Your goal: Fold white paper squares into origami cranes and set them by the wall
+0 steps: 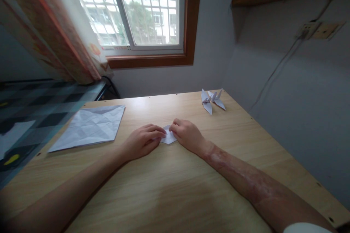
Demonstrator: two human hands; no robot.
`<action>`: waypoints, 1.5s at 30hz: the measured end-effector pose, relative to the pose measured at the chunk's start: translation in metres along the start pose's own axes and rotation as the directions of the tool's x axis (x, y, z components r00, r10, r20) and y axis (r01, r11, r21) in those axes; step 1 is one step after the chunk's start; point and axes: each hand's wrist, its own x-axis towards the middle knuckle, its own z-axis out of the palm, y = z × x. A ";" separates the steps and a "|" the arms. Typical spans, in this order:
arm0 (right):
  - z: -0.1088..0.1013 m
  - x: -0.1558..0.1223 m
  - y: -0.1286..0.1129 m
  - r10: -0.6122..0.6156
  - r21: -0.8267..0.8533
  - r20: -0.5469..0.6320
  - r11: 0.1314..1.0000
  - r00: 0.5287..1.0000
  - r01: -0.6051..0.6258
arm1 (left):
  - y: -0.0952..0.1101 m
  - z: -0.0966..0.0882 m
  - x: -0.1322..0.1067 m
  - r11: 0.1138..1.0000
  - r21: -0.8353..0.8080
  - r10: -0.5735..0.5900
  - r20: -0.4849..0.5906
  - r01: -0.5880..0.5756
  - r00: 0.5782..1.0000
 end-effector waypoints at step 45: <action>-0.001 0.001 0.001 -0.051 0.220 -0.017 0.974 0.999 0.053 | -0.004 0.004 0.000 0.999 0.029 0.031 -0.082 -0.028 0.996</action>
